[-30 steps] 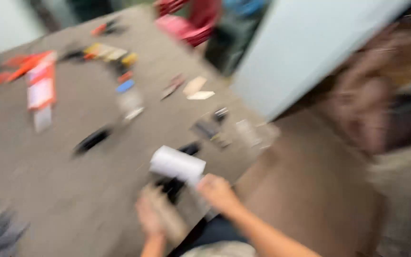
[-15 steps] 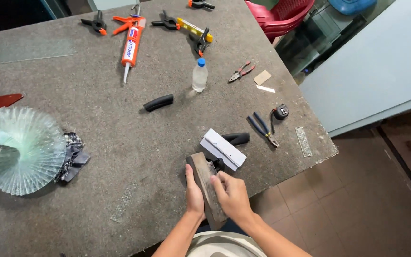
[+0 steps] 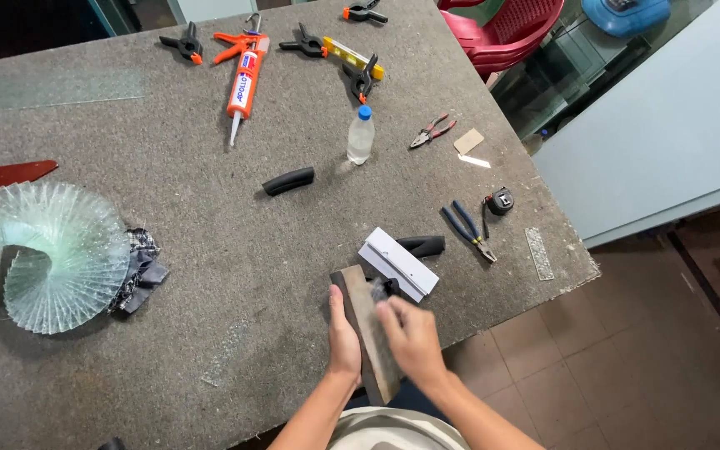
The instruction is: Sanding the edges of a glass shard and carefully attaching it to a spiral glass sculpture on a workshop table.
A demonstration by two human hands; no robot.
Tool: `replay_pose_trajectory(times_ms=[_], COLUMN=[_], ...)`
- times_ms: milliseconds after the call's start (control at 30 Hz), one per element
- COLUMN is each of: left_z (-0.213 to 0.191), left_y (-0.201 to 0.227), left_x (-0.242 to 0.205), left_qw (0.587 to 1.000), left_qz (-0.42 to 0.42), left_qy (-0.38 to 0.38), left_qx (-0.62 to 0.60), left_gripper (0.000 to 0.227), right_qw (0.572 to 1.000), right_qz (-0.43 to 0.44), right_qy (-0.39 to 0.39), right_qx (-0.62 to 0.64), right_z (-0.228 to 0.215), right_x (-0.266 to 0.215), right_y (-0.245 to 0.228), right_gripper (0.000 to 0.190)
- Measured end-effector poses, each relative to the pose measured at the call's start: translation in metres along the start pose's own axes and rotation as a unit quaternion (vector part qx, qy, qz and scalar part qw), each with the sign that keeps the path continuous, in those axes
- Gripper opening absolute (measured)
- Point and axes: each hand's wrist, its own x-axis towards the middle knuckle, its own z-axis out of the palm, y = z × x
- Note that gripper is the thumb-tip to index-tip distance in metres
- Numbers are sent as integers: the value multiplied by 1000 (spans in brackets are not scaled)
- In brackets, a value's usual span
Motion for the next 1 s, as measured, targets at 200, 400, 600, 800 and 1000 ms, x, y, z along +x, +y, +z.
replay_pose_trajectory(times_ms=[200, 400, 600, 800, 1000], left_z=[4, -14, -10, -11, 1], left_y=[-2, -13, -9, -5, 5], left_x=[-4, 16, 4, 3, -13], left_qw=[974, 943, 923, 902, 896], left_qz=[205, 246, 317, 370, 380], left_qy=[26, 123, 92, 78, 60], left_qx=[93, 186, 198, 209, 221], left_gripper=[62, 67, 41, 40, 55], right_qw=[983, 978, 984, 988, 990], right_qz=[-53, -97, -87, -80, -70], right_qy=[116, 73, 62, 56, 54], right_qx=[-133, -171, -140, -118, -114], right_z=[-13, 7, 10, 10, 9], right_x=[13, -21, -25, -26, -17], right_y=[-5, -27, -25, -34, -41], right_gripper=[43, 41, 40, 42, 39])
